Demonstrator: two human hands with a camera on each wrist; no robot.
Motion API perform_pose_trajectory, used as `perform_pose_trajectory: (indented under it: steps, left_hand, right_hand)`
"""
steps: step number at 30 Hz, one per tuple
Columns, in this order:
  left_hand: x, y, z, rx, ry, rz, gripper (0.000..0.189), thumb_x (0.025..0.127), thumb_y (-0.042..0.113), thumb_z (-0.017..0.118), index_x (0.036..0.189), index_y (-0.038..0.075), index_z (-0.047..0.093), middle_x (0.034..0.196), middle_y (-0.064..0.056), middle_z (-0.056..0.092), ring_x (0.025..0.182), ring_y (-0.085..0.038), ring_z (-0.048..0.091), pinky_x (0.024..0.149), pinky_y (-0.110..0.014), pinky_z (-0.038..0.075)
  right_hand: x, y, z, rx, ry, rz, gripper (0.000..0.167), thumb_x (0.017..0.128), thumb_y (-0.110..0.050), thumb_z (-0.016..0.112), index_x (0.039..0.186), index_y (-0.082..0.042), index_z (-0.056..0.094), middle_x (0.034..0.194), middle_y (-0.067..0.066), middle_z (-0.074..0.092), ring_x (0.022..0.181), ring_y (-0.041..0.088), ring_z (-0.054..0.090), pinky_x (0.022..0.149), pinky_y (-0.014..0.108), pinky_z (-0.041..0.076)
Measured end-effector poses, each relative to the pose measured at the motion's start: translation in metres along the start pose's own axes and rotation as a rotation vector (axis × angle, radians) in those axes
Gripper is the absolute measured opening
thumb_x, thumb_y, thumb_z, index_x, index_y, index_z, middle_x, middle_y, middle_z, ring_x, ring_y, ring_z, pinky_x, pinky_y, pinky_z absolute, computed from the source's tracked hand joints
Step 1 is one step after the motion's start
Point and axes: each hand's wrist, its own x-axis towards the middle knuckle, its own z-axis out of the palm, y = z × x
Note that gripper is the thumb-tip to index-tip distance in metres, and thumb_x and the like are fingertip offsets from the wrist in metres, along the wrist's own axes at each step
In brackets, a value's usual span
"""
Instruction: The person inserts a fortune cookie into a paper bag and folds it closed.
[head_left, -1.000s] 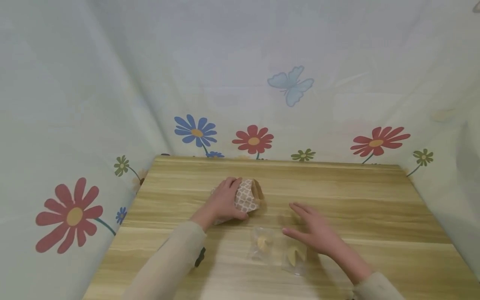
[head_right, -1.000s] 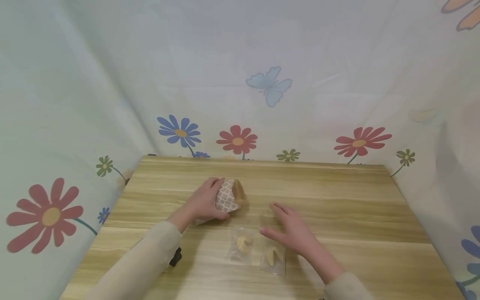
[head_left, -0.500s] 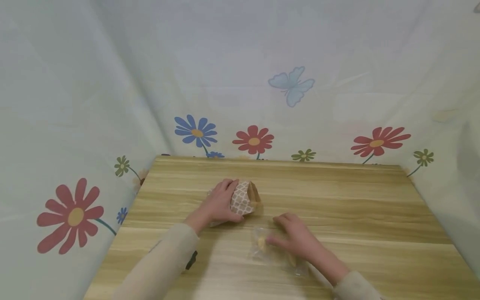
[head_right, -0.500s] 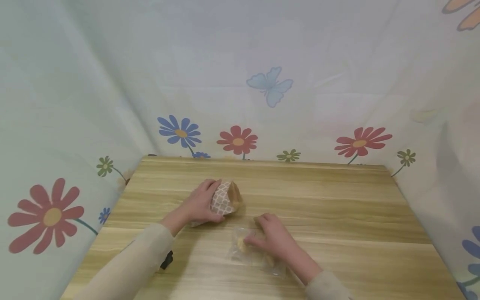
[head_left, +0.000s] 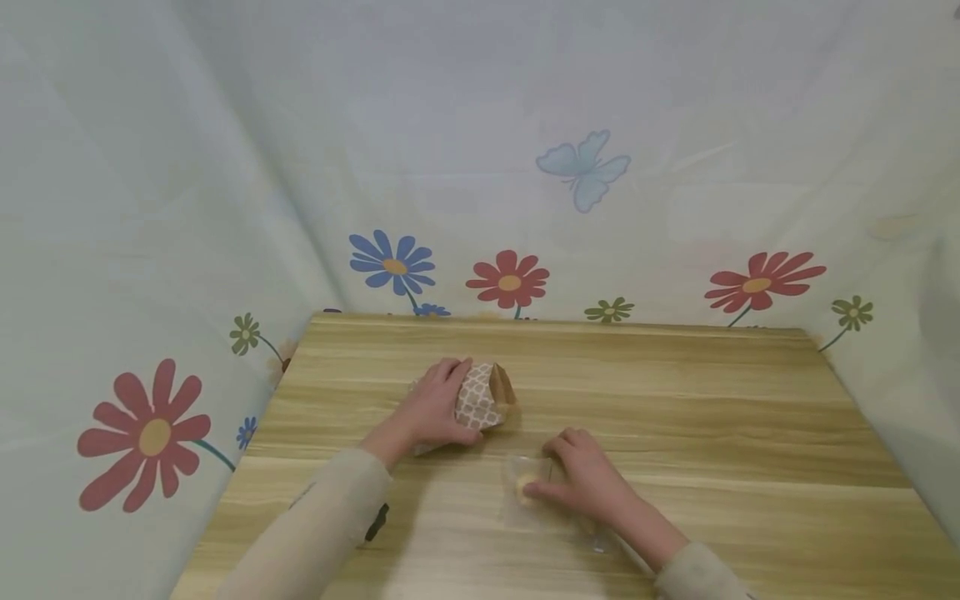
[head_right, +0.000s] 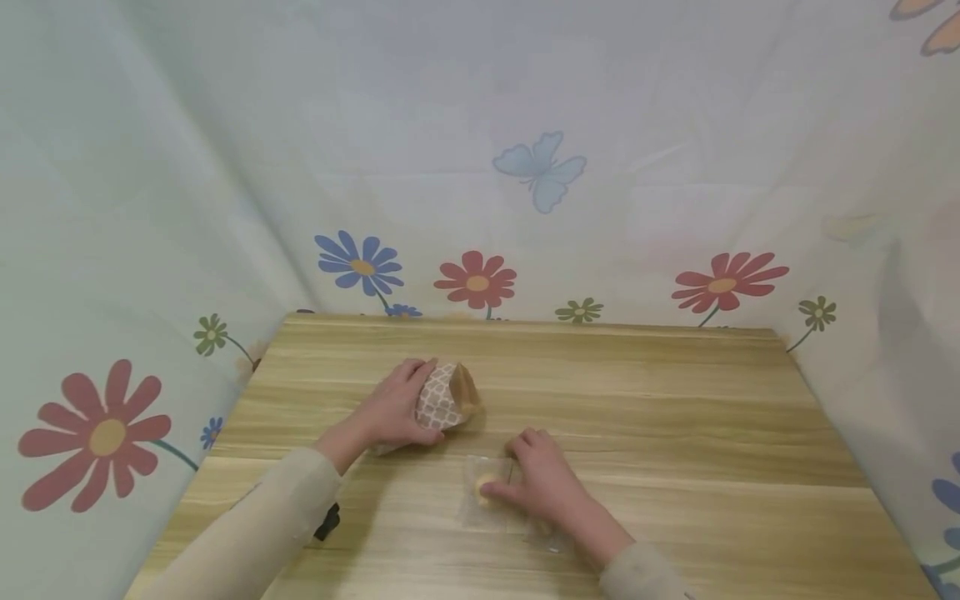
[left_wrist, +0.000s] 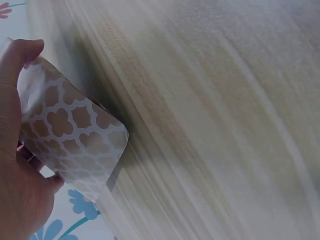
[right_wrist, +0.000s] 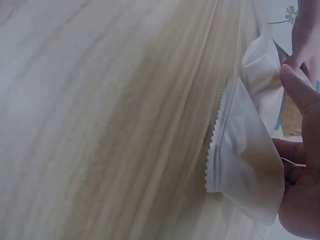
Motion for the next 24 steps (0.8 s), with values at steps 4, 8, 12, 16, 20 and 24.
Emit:
perform_pose_trajectory:
  steps: [4, 8, 12, 16, 20, 24]
  left_hand:
    - [-0.002, -0.003, 0.002, 0.003, 0.000, -0.009, 0.133, 0.068, 0.059, 0.090, 0.171, 0.010, 0.022, 0.166, -0.013, 0.034, 0.150, -0.033, 0.037, 0.124, -0.056, 0.035]
    - [-0.004, -0.005, 0.004, -0.004, 0.014, -0.006, 0.132, 0.068, 0.057, 0.091, 0.170, 0.009, 0.023, 0.164, -0.014, 0.037, 0.147, -0.033, 0.040, 0.124, -0.054, 0.036]
    - [-0.007, -0.005, 0.004, -0.011, 0.016, 0.001, 0.131, 0.068, 0.055, 0.092, 0.170, 0.007, 0.024, 0.162, -0.015, 0.038, 0.146, -0.033, 0.041, 0.123, -0.054, 0.037]
    - [-0.010, -0.004, 0.002, -0.011, 0.013, 0.004, 0.130, 0.069, 0.054, 0.091, 0.169, 0.006, 0.024, 0.162, -0.017, 0.038, 0.147, -0.035, 0.040, 0.123, -0.057, 0.037]
    - [-0.013, -0.004, 0.000, -0.010, 0.009, -0.005, 0.130, 0.070, 0.054, 0.092, 0.170, 0.006, 0.023, 0.162, -0.018, 0.037, 0.148, -0.036, 0.039, 0.122, -0.058, 0.037]
    - [-0.014, -0.005, 0.000, -0.013, 0.010, -0.010, 0.130, 0.070, 0.053, 0.092, 0.170, 0.006, 0.023, 0.162, -0.018, 0.038, 0.148, -0.036, 0.039, 0.122, -0.058, 0.037]
  right_hand:
    - [0.000, -0.002, 0.001, 0.020, -0.002, -0.030, 0.061, 0.079, -0.056, 0.090, 0.111, -0.005, 0.075, 0.102, 0.001, 0.066, 0.099, 0.021, 0.061, 0.093, 0.047, 0.056]
    - [0.000, -0.005, 0.001, 0.075, -0.009, -0.051, 0.055, 0.078, -0.048, 0.093, 0.108, -0.007, 0.074, 0.098, -0.002, 0.065, 0.096, 0.019, 0.060, 0.091, 0.046, 0.055]
    - [0.002, -0.009, 0.001, 0.168, -0.028, -0.040, 0.049, 0.077, -0.039, 0.096, 0.108, -0.009, 0.072, 0.095, -0.005, 0.064, 0.091, 0.015, 0.059, 0.085, 0.039, 0.055]
    - [0.004, -0.011, 0.001, 0.255, -0.053, -0.025, 0.046, 0.078, -0.034, 0.096, 0.108, -0.010, 0.071, 0.095, -0.005, 0.066, 0.089, 0.015, 0.061, 0.081, 0.034, 0.055]
    - [0.007, -0.011, 0.001, 0.309, -0.067, -0.024, 0.035, 0.085, -0.029, 0.091, 0.108, -0.011, 0.071, 0.095, -0.005, 0.068, 0.087, 0.014, 0.063, 0.077, 0.030, 0.056]
    - [0.009, -0.011, 0.005, 0.340, -0.056, -0.068, 0.013, 0.095, -0.017, 0.082, 0.102, -0.012, 0.072, 0.094, -0.005, 0.071, 0.086, 0.010, 0.067, 0.078, 0.028, 0.059]
